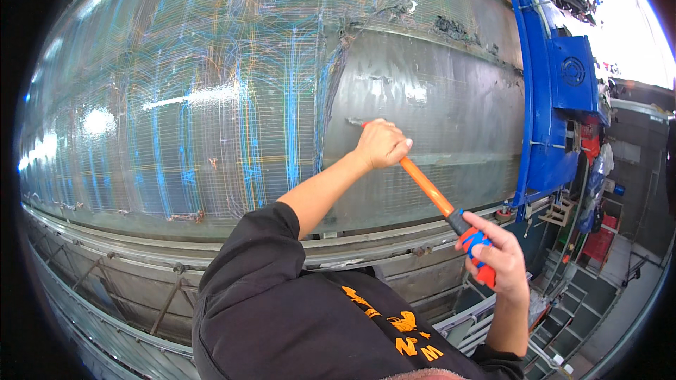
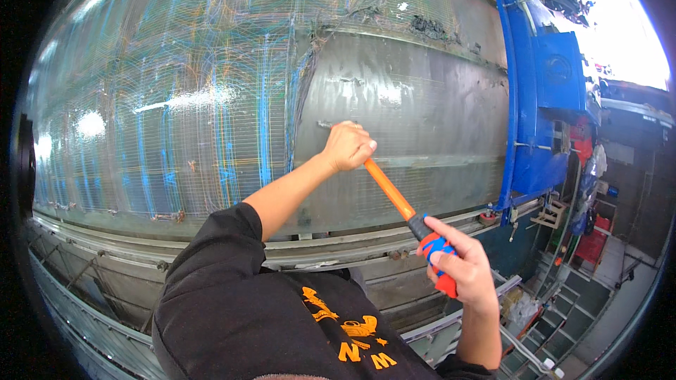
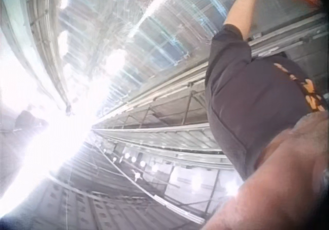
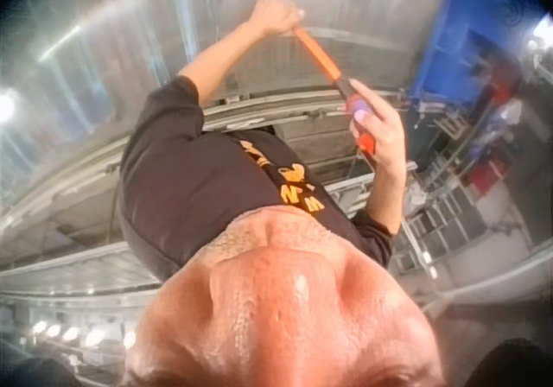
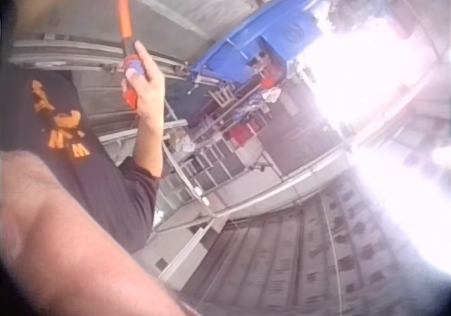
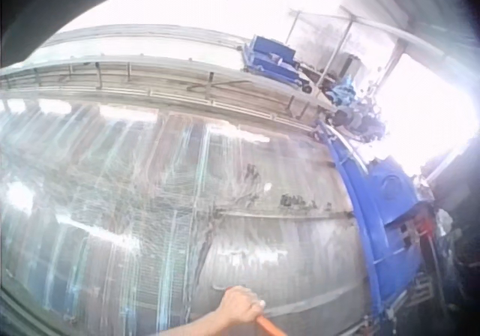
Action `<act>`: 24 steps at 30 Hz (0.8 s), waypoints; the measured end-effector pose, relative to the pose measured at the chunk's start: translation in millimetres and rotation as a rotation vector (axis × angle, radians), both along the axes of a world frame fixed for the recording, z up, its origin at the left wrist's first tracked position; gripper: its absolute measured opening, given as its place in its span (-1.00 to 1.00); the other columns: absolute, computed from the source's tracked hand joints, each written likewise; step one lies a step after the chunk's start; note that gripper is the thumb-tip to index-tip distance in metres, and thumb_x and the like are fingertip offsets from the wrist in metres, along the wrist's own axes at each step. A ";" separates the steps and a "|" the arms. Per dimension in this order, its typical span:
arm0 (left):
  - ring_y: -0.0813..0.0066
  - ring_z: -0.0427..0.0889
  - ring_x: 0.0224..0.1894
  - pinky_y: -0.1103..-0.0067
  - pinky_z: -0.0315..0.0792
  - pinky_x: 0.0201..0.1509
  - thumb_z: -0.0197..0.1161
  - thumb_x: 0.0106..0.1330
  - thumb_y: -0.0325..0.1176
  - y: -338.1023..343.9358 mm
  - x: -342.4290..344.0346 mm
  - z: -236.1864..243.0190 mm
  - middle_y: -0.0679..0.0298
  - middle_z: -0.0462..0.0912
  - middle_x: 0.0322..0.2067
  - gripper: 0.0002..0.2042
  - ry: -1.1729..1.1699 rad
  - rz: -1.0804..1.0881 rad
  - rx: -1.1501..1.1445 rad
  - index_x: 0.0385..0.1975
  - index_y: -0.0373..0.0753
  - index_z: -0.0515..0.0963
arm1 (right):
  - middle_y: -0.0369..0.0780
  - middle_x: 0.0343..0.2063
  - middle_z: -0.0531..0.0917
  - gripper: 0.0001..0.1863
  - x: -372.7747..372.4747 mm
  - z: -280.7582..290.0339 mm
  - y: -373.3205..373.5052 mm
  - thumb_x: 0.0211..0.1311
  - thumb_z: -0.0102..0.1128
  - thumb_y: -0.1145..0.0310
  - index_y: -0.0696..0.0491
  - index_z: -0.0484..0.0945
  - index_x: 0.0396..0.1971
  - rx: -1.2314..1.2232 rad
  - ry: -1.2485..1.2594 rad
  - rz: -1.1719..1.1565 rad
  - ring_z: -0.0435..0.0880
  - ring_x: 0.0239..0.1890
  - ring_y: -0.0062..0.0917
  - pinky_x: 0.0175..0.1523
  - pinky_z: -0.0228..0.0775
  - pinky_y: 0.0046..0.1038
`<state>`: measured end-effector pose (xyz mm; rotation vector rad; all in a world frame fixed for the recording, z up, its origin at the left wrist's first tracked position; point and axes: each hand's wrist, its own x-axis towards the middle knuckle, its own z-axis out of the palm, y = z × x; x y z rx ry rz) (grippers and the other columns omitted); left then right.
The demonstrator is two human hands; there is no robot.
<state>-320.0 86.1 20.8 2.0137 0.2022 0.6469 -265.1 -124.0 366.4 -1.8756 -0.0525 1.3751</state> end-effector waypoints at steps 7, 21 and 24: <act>0.06 0.64 -0.52 0.20 0.48 -0.37 0.09 0.24 -0.11 135.8 74.3 -37.4 0.22 0.64 -0.64 -0.67 -0.193 0.229 0.180 -0.71 -0.06 0.60 | -0.16 -0.27 0.72 -0.33 52.9 -28.2 125.5 0.24 0.27 0.46 0.16 0.49 0.40 -0.080 -0.130 0.133 0.59 -0.52 -0.61 -0.40 0.46 -0.53; 0.02 0.66 -0.40 0.18 0.49 -0.32 0.10 0.29 -0.10 204.5 102.6 -73.2 0.12 0.67 -0.50 -0.70 -0.207 0.294 0.308 -0.60 -0.09 0.59 | -0.14 -0.31 0.73 -0.36 79.5 -42.9 200.9 0.19 0.21 0.47 0.20 0.55 0.35 -0.047 -0.198 0.199 0.62 -0.49 -0.58 -0.37 0.45 -0.54; 0.04 0.69 -0.34 0.22 0.52 -0.23 0.07 0.34 -0.14 254.0 98.3 -48.6 0.15 0.71 -0.47 -0.70 -0.034 0.208 0.268 -0.54 -0.12 0.63 | -0.14 -0.32 0.74 -0.37 84.4 -46.7 212.8 0.21 0.22 0.45 0.22 0.55 0.34 -0.042 -0.202 0.193 0.64 -0.46 -0.59 -0.35 0.47 -0.52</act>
